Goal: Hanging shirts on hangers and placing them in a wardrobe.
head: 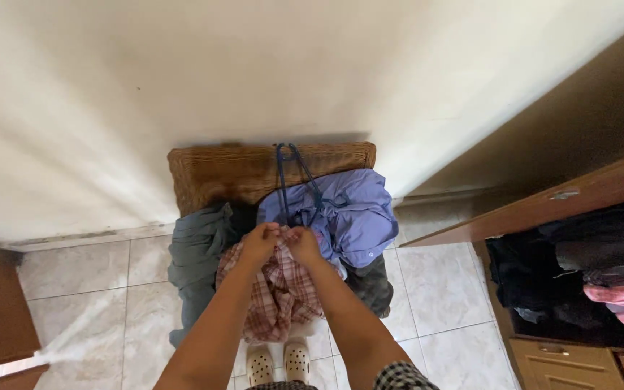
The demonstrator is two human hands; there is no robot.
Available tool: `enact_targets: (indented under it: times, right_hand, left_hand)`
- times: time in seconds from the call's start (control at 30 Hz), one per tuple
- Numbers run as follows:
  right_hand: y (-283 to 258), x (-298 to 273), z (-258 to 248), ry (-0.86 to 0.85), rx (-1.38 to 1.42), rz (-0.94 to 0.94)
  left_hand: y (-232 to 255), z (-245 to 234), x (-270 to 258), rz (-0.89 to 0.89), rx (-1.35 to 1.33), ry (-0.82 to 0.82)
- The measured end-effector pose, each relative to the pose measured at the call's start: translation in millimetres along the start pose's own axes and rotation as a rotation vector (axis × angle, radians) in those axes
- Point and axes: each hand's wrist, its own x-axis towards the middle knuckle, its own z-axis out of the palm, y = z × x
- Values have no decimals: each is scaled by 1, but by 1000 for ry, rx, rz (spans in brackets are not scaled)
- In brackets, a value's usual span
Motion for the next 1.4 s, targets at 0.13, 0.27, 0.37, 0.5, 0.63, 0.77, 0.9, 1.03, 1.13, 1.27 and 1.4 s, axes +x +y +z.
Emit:
enact_targets:
  times: [0.13, 0.27, 0.37, 0.5, 0.63, 0.77, 0.9, 1.03, 1.13, 1.27, 1.4]
  right_hand:
    - [-24, 2, 2, 17, -515, -104]
    - [-48, 0, 9, 63, -874, -40]
    - [-51, -1, 3, 76, -489, 192]
    - [-39, 25, -10, 29, 576, -10]
    - [-109, 35, -55, 101, 964, 88]
    - [-34, 67, -71, 214, 1108, 252]
    - [55, 87, -60, 356, 1009, 637]
    - [-18, 76, -50, 411, 663, 736]
    - [13, 95, -45, 357, 515, 775]
    - [-58, 70, -48, 253, 408, 512]
    - [-159, 28, -64, 92, 509, 256]
  left_hand:
    - [37, -9, -12, -9, 41, 46]
    - [18, -12, -4, -16, 163, 38]
    - [3, -15, 2, 16, 193, 39]
    - [85, -17, -36, 173, 502, 82]
    - [107, -18, -41, 60, 786, 131]
    - [60, -31, -14, -112, 857, 154]
    - [44, -35, 3, -5, 816, 223]
    - [98, -37, -12, 33, 797, 152]
    - [130, -40, -20, 22, 753, 113]
    - [165, -50, -36, 31, 734, -109]
    - [170, -60, -40, 116, 624, -153]
